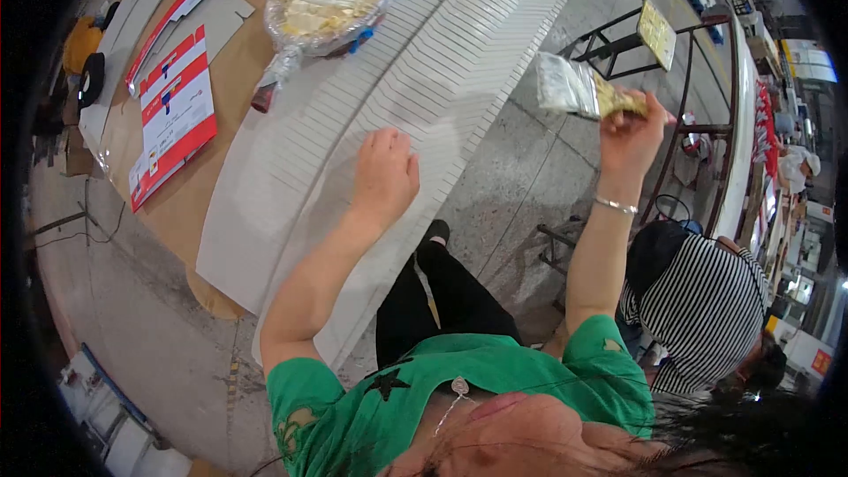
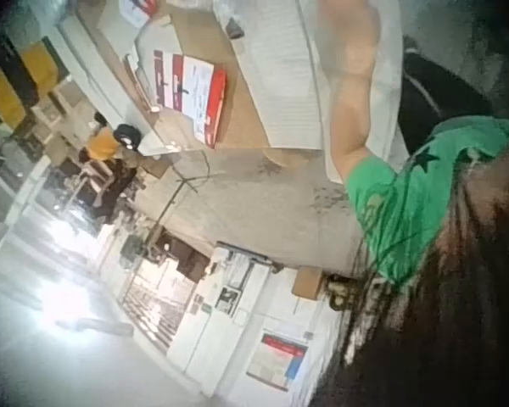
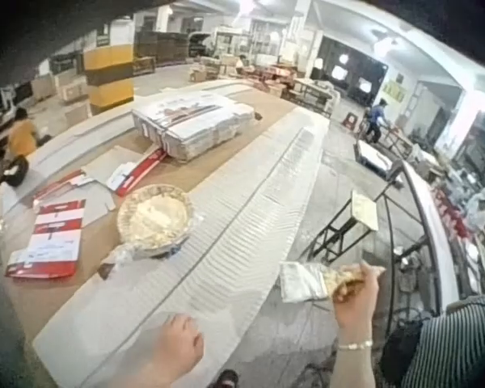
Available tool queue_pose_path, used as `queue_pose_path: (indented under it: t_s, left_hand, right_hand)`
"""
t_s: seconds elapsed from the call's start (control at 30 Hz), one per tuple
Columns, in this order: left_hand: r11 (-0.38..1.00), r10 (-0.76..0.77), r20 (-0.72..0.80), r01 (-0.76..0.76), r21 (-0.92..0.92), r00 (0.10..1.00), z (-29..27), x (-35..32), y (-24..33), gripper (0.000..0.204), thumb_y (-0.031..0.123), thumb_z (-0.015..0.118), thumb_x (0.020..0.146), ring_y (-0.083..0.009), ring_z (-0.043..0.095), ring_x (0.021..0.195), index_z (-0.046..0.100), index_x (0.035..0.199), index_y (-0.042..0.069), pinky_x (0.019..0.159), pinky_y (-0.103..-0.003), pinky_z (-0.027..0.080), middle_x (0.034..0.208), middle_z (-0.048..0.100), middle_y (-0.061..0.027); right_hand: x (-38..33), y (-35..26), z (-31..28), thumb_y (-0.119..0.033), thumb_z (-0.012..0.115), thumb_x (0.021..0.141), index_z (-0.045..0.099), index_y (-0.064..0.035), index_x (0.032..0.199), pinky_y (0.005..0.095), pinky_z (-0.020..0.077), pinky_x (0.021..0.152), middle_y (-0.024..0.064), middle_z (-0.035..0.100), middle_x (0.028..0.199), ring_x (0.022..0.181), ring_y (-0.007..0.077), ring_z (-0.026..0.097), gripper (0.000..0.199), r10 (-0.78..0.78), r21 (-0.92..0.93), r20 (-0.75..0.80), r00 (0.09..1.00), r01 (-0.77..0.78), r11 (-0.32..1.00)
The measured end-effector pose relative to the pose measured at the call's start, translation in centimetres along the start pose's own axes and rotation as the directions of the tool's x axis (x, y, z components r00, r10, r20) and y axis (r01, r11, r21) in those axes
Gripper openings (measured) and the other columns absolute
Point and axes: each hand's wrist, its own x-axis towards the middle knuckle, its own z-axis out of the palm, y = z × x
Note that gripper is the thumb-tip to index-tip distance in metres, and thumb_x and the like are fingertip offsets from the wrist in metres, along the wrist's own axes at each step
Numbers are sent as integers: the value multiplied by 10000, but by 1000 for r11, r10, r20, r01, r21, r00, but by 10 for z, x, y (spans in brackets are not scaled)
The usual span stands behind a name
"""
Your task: Manually fold and apply glue with a brush to paper packaging materials at a factory workbench.
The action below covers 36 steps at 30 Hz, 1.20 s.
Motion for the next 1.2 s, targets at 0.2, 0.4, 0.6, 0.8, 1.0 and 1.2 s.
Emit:
queue_pose_path:
  t_s: [0.2,0.4,0.6,0.8,1.0,1.2]
  left_hand:
    - [981,50,-14,-46,190,999,28,26,15,303,174,664,714,-317,485,928,567,935,-9,780,-409,418,987,515,-155]
    - [721,-295,227,60,690,928,69,40,76,788,418,689,721,-439,351,1176,359,1260,-53,875,-518,404,1273,355,-283]
    - [780,-363,371,60,623,855,49,65,70,796,332,724,709,-481,348,1177,319,1271,-60,866,-551,420,1263,345,-309]
    - [887,-341,574,53,458,744,43,78,66,655,170,692,707,-483,457,1033,326,1202,-54,902,-466,426,1134,429,-287]
    - [741,-235,453,-143,656,860,48,71,70,508,72,592,723,-434,501,1010,338,1143,-58,847,-470,444,1113,455,-277]
    - [951,-201,578,16,309,791,28,83,59,415,24,524,704,-469,522,849,368,1077,-72,763,-497,432,955,498,-310]
  right_hand:
    - [-27,5,-70,-251,441,893,567,-26,889,260,379,514,126,596,907,561,141,487,258,13,-67,85,996,-7,998]
    - [-25,27,-91,-256,409,918,574,16,892,270,378,542,146,595,980,576,134,476,319,22,-104,108,994,-11,994]
    - [-21,32,-109,-142,454,902,545,-3,826,255,389,490,143,582,961,535,134,477,183,-71,-179,63,996,81,981]
    - [-21,40,-104,-110,457,886,561,36,823,252,421,492,143,570,932,550,145,500,190,-46,-254,131,990,79,964]
    - [-13,50,-103,-104,454,879,571,58,813,246,423,475,155,576,925,563,150,519,211,-99,-263,209,973,153,953]
    - [-4,67,-83,-87,460,881,566,60,807,246,426,463,150,573,915,535,140,516,195,-91,-322,267,959,178,930]
